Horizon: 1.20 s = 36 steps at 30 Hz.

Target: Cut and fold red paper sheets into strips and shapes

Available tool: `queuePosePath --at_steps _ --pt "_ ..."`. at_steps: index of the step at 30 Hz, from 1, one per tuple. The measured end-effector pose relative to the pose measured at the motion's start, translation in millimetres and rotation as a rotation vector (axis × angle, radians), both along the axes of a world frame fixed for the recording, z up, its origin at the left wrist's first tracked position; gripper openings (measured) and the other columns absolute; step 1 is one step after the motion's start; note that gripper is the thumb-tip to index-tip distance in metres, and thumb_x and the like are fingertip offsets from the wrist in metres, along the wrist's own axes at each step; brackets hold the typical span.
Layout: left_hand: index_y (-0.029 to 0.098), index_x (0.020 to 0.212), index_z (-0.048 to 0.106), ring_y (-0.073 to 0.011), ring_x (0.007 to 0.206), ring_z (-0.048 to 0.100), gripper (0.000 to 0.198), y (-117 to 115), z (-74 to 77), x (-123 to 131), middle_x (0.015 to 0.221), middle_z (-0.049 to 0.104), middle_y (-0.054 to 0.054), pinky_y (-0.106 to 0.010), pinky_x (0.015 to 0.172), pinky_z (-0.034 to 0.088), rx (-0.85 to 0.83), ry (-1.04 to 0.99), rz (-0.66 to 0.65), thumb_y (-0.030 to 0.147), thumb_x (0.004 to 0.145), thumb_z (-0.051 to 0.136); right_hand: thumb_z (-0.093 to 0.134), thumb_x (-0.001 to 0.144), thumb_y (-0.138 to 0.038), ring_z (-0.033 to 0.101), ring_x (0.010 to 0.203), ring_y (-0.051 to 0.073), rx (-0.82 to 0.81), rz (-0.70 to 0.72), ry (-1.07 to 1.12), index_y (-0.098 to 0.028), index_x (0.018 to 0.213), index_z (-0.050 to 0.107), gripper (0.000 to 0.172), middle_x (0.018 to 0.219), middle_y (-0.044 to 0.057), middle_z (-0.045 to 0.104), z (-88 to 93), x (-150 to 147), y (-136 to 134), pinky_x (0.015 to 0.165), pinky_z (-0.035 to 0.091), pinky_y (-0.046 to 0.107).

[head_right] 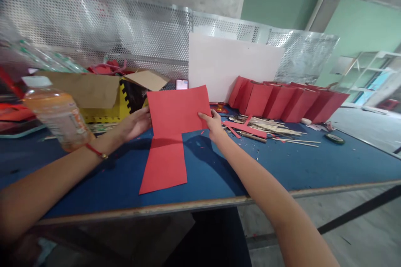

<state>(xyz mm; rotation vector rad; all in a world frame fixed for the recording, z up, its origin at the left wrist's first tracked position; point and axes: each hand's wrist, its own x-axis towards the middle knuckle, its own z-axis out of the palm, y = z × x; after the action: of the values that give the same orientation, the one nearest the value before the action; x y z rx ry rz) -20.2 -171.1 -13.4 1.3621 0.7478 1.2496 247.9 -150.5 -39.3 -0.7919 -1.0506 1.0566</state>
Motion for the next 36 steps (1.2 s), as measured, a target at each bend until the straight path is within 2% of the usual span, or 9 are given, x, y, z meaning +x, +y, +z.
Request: queuePosePath --at_steps 2,5,8,11,17,20,24,31,36 --pt "0.018 0.106 0.072 -0.0330 0.113 0.067 0.055 4.4 -3.6 13.4 0.119 0.073 -0.011 -0.045 0.098 0.055 0.037 -0.013 0.147 0.037 0.058 0.088 0.084 0.055 -0.040 0.070 0.086 0.021 0.063 -0.015 -0.051 -0.019 0.093 0.063 0.049 0.101 0.007 0.075 -6.1 -1.9 2.2 0.084 0.058 0.039" --pt "0.014 0.098 0.072 -0.0331 0.108 0.069 0.045 18.2 -4.2 30.3 0.112 0.075 -0.013 -0.048 0.098 0.054 0.116 -0.033 0.423 0.032 0.060 0.085 0.085 0.051 -0.038 0.070 0.089 0.022 0.114 0.006 -0.184 -0.017 0.093 0.067 0.050 0.096 0.005 0.076 -8.5 0.9 4.7 0.087 0.057 0.039" --pt "0.014 0.093 0.071 -0.0332 0.108 0.069 0.037 33.6 0.1 37.7 0.105 0.076 -0.013 -0.048 0.098 0.055 0.148 -0.054 0.516 0.031 0.063 0.084 0.084 0.051 -0.036 0.070 0.090 0.022 0.121 0.021 -0.221 -0.016 0.090 0.070 0.046 0.092 0.004 0.076 -8.2 7.2 7.6 0.090 0.055 0.040" --pt "0.014 0.091 0.071 -0.0317 0.104 0.071 0.038 41.8 -0.6 37.5 0.101 0.076 -0.012 -0.045 0.094 0.057 0.136 -0.074 0.467 0.036 0.063 0.084 0.084 0.053 -0.035 0.070 0.093 0.022 0.128 0.026 -0.219 -0.016 0.088 0.071 0.042 0.092 0.003 0.077 -9.3 10.6 10.1 0.093 0.053 0.039" --pt "0.014 0.096 0.072 -0.0309 0.098 0.073 0.055 40.9 -16.7 33.6 0.102 0.077 -0.013 -0.044 0.092 0.058 0.068 -0.069 0.284 0.040 0.053 0.092 0.085 0.057 -0.039 0.071 0.094 0.024 0.127 0.039 -0.191 -0.016 0.091 0.074 0.042 0.095 0.004 0.078 -12.5 7.9 13.2 0.092 0.054 0.039" --pt "0.015 0.099 0.072 -0.0294 0.101 0.073 0.052 41.5 -17.3 33.0 0.104 0.078 -0.012 -0.041 0.094 0.058 0.053 -0.082 0.225 0.038 0.056 0.092 0.085 0.058 -0.043 0.071 0.096 0.024 0.119 0.029 -0.156 -0.017 0.090 0.074 0.043 0.097 0.004 0.078 -12.6 8.5 16.0 0.092 0.055 0.039" --pt "0.014 0.099 0.073 -0.0295 0.093 0.075 0.049 41.9 -18.3 33.6 0.101 0.078 -0.013 -0.042 0.088 0.061 -0.015 -0.080 0.147 0.032 0.058 0.092 0.087 0.058 -0.045 0.072 0.095 0.025 0.076 0.024 -0.131 -0.019 0.088 0.074 0.042 0.096 0.005 0.079 -14.4 11.1 17.5 0.092 0.056 0.041" --pt "0.014 0.100 0.072 -0.0266 0.089 0.076 0.041 42.2 -21.6 33.2 0.102 0.078 -0.013 -0.040 0.085 0.062 -0.064 -0.115 0.121 0.026 0.065 0.088 0.091 0.052 -0.044 0.072 0.094 0.026 0.048 0.049 -0.143 -0.018 0.086 0.074 0.046 0.096 0.006 0.079 -16.6 7.3 15.6 0.092 0.056 0.042" --pt "0.014 0.101 0.073 -0.0276 0.088 0.076 0.037 40.3 -22.8 31.9 0.104 0.078 -0.013 -0.040 0.084 0.063 -0.100 -0.108 0.066 0.024 0.068 0.088 0.091 0.051 -0.043 0.072 0.095 0.027 0.038 0.069 -0.176 -0.017 0.085 0.074 0.046 0.095 0.007 0.079 -18.4 5.4 15.8 0.094 0.055 0.045"
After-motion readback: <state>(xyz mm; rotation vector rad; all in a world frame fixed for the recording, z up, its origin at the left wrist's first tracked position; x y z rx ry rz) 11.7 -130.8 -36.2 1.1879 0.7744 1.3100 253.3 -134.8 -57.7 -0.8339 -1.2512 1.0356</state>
